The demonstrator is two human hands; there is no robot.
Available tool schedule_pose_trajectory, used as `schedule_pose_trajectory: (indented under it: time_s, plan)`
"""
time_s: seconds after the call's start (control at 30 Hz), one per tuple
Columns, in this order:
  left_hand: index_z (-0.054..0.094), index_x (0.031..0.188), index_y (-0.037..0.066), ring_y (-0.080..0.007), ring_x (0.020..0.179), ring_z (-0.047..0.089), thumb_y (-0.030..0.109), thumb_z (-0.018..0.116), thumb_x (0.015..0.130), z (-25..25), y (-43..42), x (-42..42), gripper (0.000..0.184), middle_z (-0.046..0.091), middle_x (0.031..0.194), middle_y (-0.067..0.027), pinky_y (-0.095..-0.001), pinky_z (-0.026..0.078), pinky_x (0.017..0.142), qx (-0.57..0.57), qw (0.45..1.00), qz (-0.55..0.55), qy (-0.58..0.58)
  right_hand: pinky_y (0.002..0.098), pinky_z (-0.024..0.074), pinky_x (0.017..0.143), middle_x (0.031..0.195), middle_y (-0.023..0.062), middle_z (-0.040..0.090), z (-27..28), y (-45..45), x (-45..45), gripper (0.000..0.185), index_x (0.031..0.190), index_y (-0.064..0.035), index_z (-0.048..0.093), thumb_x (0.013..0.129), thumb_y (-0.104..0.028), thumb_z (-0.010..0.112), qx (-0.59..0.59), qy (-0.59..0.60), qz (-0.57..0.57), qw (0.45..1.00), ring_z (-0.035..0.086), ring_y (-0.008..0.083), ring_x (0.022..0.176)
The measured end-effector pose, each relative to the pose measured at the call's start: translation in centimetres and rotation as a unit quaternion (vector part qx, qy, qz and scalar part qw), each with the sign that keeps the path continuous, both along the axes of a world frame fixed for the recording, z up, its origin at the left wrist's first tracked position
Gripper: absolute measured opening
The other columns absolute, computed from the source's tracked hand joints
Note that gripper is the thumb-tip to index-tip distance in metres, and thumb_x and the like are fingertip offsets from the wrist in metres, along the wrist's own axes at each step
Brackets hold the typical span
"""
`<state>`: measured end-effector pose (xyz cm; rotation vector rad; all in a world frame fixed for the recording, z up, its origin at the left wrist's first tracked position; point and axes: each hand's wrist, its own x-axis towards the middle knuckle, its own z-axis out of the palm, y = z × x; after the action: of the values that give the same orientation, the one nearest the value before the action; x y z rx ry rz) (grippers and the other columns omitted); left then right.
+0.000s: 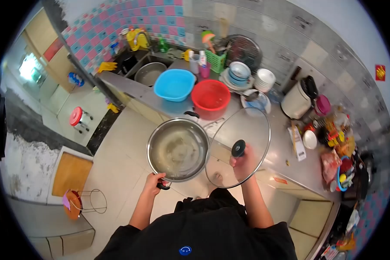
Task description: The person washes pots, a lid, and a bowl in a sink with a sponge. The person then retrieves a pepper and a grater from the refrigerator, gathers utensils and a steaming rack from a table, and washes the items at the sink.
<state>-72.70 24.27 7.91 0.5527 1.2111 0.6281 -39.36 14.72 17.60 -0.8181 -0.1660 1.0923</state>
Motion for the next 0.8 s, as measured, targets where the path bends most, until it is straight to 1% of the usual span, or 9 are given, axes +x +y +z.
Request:
schedule_pose_trajectory:
  time_s: [0.13, 0.23, 0.27, 0.37, 0.47, 0.57, 0.67, 0.73, 0.8]
  plan:
    - [0.059, 0.086, -0.002, -0.0190, 0.053, 0.059, 0.006, 0.064, 0.076, 0.6, 3.8, -5.5, 0.014, 0.062, 0.071, -0.0114, -0.0272, 0.045, 0.045, -0.010, 0.993, 0.115, 0.008, 0.0257, 0.0371, 0.046, 0.076, 0.0017, 0.054, -0.9, 8.5, -2.8, 0.017, 0.094, -0.0134, 0.051, 0.088, -0.029, 0.051, 0.017, 0.019, 0.097, 0.995, 0.048, 0.0151, 0.053]
    - [0.058, 0.084, -0.001, -0.0198, 0.054, 0.059, 0.007, 0.064, 0.077, 0.3, 6.6, -8.9, 0.012, 0.061, 0.071, -0.0099, -0.0273, 0.044, 0.044, -0.019, 0.983, 0.183, 0.001, 0.0254, 0.0377, 0.046, 0.078, 0.0018, 0.055, -1.4, 15.1, -4.2, 0.017, 0.097, -0.0140, 0.052, 0.088, -0.029, 0.052, 0.035, 0.013, 0.151, 0.988, 0.048, 0.0153, 0.054]
    - [0.058, 0.081, 0.002, -0.0195, 0.053, 0.058, 0.009, 0.066, 0.076, 0.0, 7.5, -9.8, 0.011, 0.060, 0.070, -0.0085, -0.0276, 0.044, 0.046, -0.021, 0.980, 0.200, 0.005, 0.0258, 0.0367, 0.045, 0.077, 0.0021, 0.054, -1.8, 17.2, -4.7, 0.020, 0.098, -0.0133, 0.051, 0.087, -0.030, 0.052, 0.028, 0.020, 0.148, 0.988, 0.048, 0.0152, 0.052]
    - [0.058, 0.080, 0.003, -0.0195, 0.053, 0.058, 0.010, 0.068, 0.076, 1.2, 10.9, -11.7, 0.013, 0.059, 0.068, -0.0085, -0.0283, 0.044, 0.047, -0.048, 0.963, 0.266, -0.004, 0.0264, 0.0339, 0.042, 0.075, 0.0029, 0.052, -1.8, 24.4, -5.7, 0.027, 0.100, -0.0118, 0.049, 0.085, -0.035, 0.053, 0.017, 0.039, 0.153, 0.987, 0.047, 0.0150, 0.050]
    - [0.058, 0.080, 0.004, -0.0197, 0.053, 0.058, 0.011, 0.069, 0.075, 3.5, 15.1, -12.6, 0.013, 0.060, 0.068, -0.0075, -0.0284, 0.044, 0.049, -0.064, 0.955, 0.287, 0.033, 0.0260, 0.0325, 0.042, 0.075, 0.0030, 0.051, -2.0, 31.4, -6.4, 0.028, 0.099, -0.0115, 0.049, 0.086, -0.036, 0.052, 0.018, 0.049, 0.179, 0.983, 0.046, 0.0144, 0.050]
    - [0.057, 0.080, 0.006, -0.0199, 0.053, 0.058, 0.011, 0.068, 0.075, 3.6, 20.3, -14.2, 0.013, 0.060, 0.068, -0.0066, -0.0282, 0.044, 0.049, -0.064, 0.953, 0.294, 0.044, 0.0260, 0.0321, 0.043, 0.076, 0.0029, 0.050, -2.7, 37.0, -6.9, 0.026, 0.098, -0.0114, 0.049, 0.088, -0.035, 0.050, 0.004, 0.056, 0.196, 0.979, 0.046, 0.0141, 0.050]
    - [0.056, 0.078, 0.006, -0.0198, 0.053, 0.058, 0.011, 0.068, 0.075, 3.3, 25.2, -14.2, 0.013, 0.059, 0.065, -0.0066, -0.0286, 0.044, 0.049, -0.067, 0.948, 0.310, 0.029, 0.0259, 0.0319, 0.043, 0.075, 0.0026, 0.050, -2.8, 41.7, -7.0, 0.024, 0.098, -0.0121, 0.049, 0.089, -0.034, 0.047, -0.013, 0.017, 0.218, 0.976, 0.046, 0.0136, 0.050]
    - [0.056, 0.078, 0.006, -0.0198, 0.053, 0.057, 0.010, 0.068, 0.075, 2.4, 28.9, -14.7, 0.012, 0.058, 0.064, -0.0065, -0.0285, 0.043, 0.048, -0.067, 0.951, 0.302, 0.017, 0.0256, 0.0314, 0.042, 0.075, 0.0025, 0.049, -3.0, 44.5, -7.5, 0.023, 0.098, -0.0122, 0.049, 0.090, -0.034, 0.046, -0.041, -0.025, 0.213, 0.976, 0.045, 0.0131, 0.050]
    - [0.056, 0.080, 0.004, -0.0201, 0.053, 0.058, 0.009, 0.066, 0.076, 2.2, 33.3, -15.7, 0.012, 0.058, 0.064, -0.0082, -0.0287, 0.044, 0.047, -0.059, 0.957, 0.282, 0.014, 0.0252, 0.0335, 0.042, 0.073, 0.0019, 0.050, -2.0, 47.1, -8.7, 0.020, 0.094, -0.0125, 0.050, 0.090, -0.032, 0.048, -0.042, 0.019, 0.167, 0.985, 0.045, 0.0130, 0.049]
